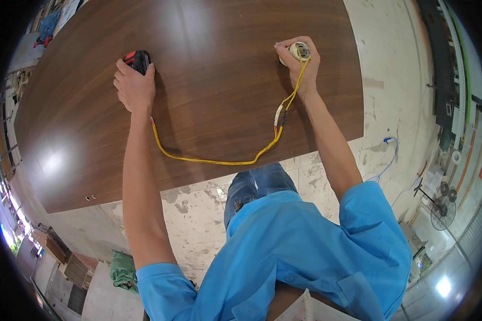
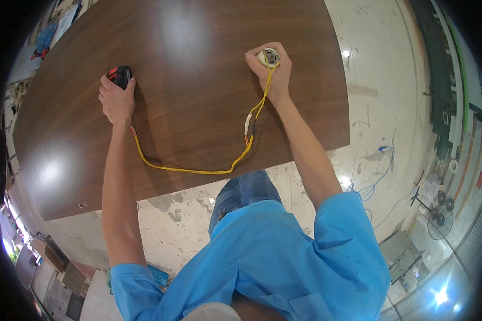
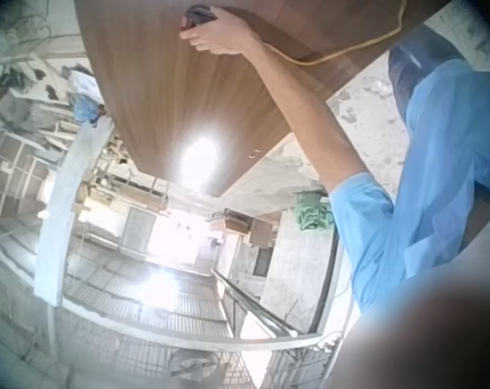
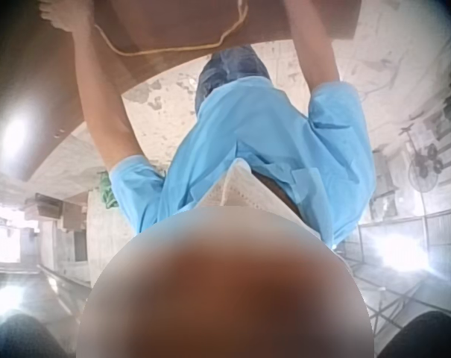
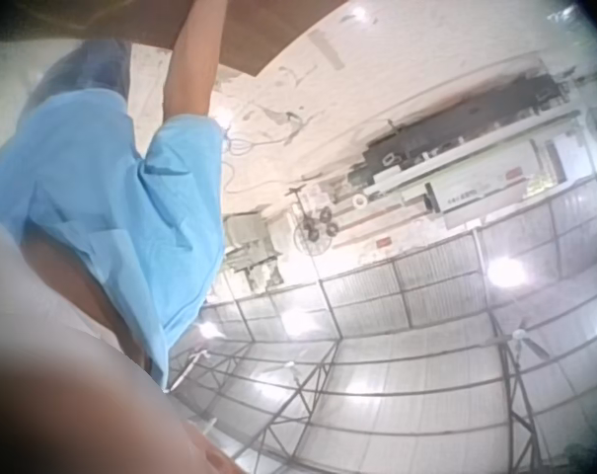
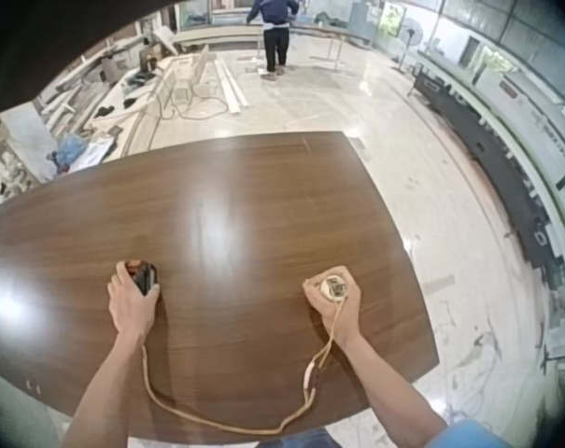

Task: The person sands a large wooden board using a handheld electric sander connected to a power source. They move the sander across the surface in a systematic manner, covering different areas of the board.

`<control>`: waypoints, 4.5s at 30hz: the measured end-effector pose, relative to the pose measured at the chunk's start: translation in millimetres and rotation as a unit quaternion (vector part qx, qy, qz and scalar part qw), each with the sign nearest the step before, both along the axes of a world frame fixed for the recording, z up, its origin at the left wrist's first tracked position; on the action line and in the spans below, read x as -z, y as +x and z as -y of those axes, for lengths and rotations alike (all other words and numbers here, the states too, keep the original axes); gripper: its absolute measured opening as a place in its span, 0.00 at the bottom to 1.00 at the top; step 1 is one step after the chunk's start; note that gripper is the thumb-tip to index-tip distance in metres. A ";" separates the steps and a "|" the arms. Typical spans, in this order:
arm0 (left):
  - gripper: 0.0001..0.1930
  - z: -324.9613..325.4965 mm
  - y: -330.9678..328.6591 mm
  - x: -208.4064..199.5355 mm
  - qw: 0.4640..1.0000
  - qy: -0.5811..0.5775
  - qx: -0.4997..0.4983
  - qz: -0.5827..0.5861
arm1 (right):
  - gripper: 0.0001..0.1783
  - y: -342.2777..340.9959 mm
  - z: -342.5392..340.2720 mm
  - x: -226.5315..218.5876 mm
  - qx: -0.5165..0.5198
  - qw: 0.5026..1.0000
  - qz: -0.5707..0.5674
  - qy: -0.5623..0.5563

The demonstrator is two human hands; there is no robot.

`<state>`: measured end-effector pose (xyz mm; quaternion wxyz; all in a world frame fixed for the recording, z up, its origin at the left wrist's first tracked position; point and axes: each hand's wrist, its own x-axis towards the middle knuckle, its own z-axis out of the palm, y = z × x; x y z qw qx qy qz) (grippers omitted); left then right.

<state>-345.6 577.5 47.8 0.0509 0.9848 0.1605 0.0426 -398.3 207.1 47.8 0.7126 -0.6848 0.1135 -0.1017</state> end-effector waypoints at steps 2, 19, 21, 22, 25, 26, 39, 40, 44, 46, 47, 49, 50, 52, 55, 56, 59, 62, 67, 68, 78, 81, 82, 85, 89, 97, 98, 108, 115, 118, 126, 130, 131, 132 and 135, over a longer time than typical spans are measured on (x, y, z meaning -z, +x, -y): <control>0.46 1.2 2.9 -0.5 1.000 0.003 -0.001 -0.001 | 0.11 3.4 6.7 -2.2 -0.033 0.996 0.082 0.012; 0.45 0.1 45.5 -0.8 1.000 -0.007 -0.011 0.013 | 0.12 70.1 8.3 3.1 -0.043 0.994 0.099 0.023; 0.45 -0.8 50.0 -1.0 1.000 -0.008 -0.013 0.011 | 0.12 76.4 4.0 6.1 -0.038 0.995 0.086 0.016; 0.45 -1.0 52.1 -1.4 1.000 -0.007 -0.016 0.008 | 0.12 78.1 3.3 6.4 -0.015 0.999 0.042 0.010; 0.45 0.6 57.8 -1.1 1.000 -0.011 -0.020 0.005 | 0.12 79.1 6.2 3.4 -0.034 0.997 0.070 0.002; 0.45 0.4 58.4 -1.8 1.000 -0.010 -0.021 0.008 | 0.12 79.5 8.1 1.5 -0.034 0.997 0.071 0.003; 0.44 1.5 61.5 -7.0 1.000 -0.003 -0.029 0.008 | 0.11 108.6 10.4 4.2 -0.058 0.993 0.094 -0.034; 0.44 1.5 60.2 -7.6 1.000 -0.005 -0.030 0.006 | 0.11 111.0 12.5 2.4 -0.066 0.991 0.116 -0.030; 0.44 1.3 59.2 -8.7 1.000 -0.001 -0.030 0.005 | 0.13 129.1 6.5 1.0 -0.055 0.990 0.131 0.006; 0.45 1.5 61.1 -8.2 1.000 -0.004 -0.031 0.003 | 0.13 133.3 0.7 3.2 -0.043 0.996 0.072 0.032; 0.45 1.6 63.1 -7.9 0.999 0.001 -0.034 -0.003 | 0.13 135.2 0.6 3.5 -0.045 0.998 0.052 0.006; 0.45 1.3 65.9 -7.3 0.999 -0.005 -0.034 -0.003 | 0.12 139.6 3.6 3.5 -0.066 0.993 0.095 0.013; 0.45 1.2 68.9 -7.0 0.999 -0.001 -0.037 -0.005 | 0.12 143.9 6.0 3.3 -0.062 0.996 0.070 0.010; 0.45 0.6 70.9 -6.7 0.999 -0.005 -0.040 -0.001 | 0.12 156.4 12.2 2.3 -0.077 0.987 0.139 -0.008; 0.45 0.2 72.2 -7.4 0.999 -0.006 -0.038 0.005 | 0.13 173.1 7.7 6.7 -0.065 0.986 0.154 -0.008; 0.45 0.2 72.7 -7.9 0.999 -0.002 -0.038 0.003 | 0.13 176.9 4.4 8.7 -0.068 0.986 0.152 -0.002; 0.45 1.3 75.4 -8.5 0.999 -0.006 -0.039 -0.001 | 0.14 181.0 0.7 11.6 -0.057 0.992 0.113 -0.017; 0.45 2.2 75.6 -9.5 0.999 -0.006 -0.042 -0.005 | 0.14 184.9 5.3 9.3 -0.069 0.986 0.140 -0.053; 0.45 2.8 78.1 -11.1 0.999 -0.014 -0.042 0.003 | 0.13 206.0 4.3 7.5 -0.061 0.981 0.175 -0.054; 0.45 3.2 79.7 -11.1 0.999 -0.008 -0.040 0.003 | 0.13 208.2 2.1 8.1 -0.058 0.987 0.145 -0.049; 0.44 5.5 81.4 -11.6 0.999 -0.010 -0.052 -0.003 | 0.13 244.4 8.6 4.7 -0.059 0.981 0.181 -0.032; 0.44 5.5 83.7 -12.0 0.998 -0.012 -0.055 -0.006 | 0.14 250.8 2.6 13.3 -0.039 0.994 0.096 -0.028; 0.44 5.5 86.2 -11.9 0.998 -0.010 -0.056 -0.004 | 0.14 252.6 2.0 14.8 -0.056 0.988 0.141 -0.022; 0.44 4.2 88.2 -12.1 0.998 -0.011 -0.060 -0.006 | 0.14 259.4 4.5 14.8 -0.063 0.985 0.162 -0.021; 0.43 4.4 85.3 -12.1 0.998 -0.015 -0.062 -0.010 | 0.10 281.9 5.0 11.4 -0.064 0.984 0.165 -0.026; 0.44 4.8 86.0 -13.2 0.998 -0.020 -0.061 -0.010 | 0.12 305.6 5.8 23.7 -0.055 0.988 0.137 -0.038; 0.44 4.8 84.4 -13.3 0.998 -0.021 -0.062 -0.011 | 0.12 309.7 7.0 23.3 -0.042 0.987 0.152 -0.044; 0.45 7.0 84.7 -13.7 0.998 -0.023 -0.060 -0.005 | 0.12 334.3 -5.1 11.8 -0.029 0.986 0.125 -0.111; 0.45 10.2 81.3 -15.4 0.998 -0.018 -0.059 -0.007 | 0.12 376.2 -3.5 17.3 -0.049 0.983 0.174 -0.009; 0.45 10.0 81.6 -15.2 0.998 -0.018 -0.057 -0.006 | 0.12 379.6 -5.6 21.2 -0.054 0.987 0.148 0.032; 0.46 10.5 80.1 -14.9 0.998 -0.019 -0.062 -0.006 | 0.12 422.3 1.2 16.9 -0.024 0.978 0.199 -0.066; 0.46 10.7 81.4 -16.5 0.998 -0.024 -0.063 -0.005 | 0.11 434.0 -4.2 27.2 -0.048 0.987 0.155 0.014; 0.46 11.0 81.0 -16.4 0.998 -0.028 -0.064 -0.007 | 0.11 436.3 -2.4 26.0 -0.042 0.983 0.176 -0.010; 0.46 11.2 81.2 -16.4 0.998 -0.029 -0.064 -0.008 | 0.11 439.7 0.9 22.4 -0.037 0.979 0.197 -0.034; 0.46 11.2 80.6 -16.1 0.997 -0.030 -0.068 -0.012 | 0.11 453.5 9.0 11.4 -0.045 0.975 0.218 -0.003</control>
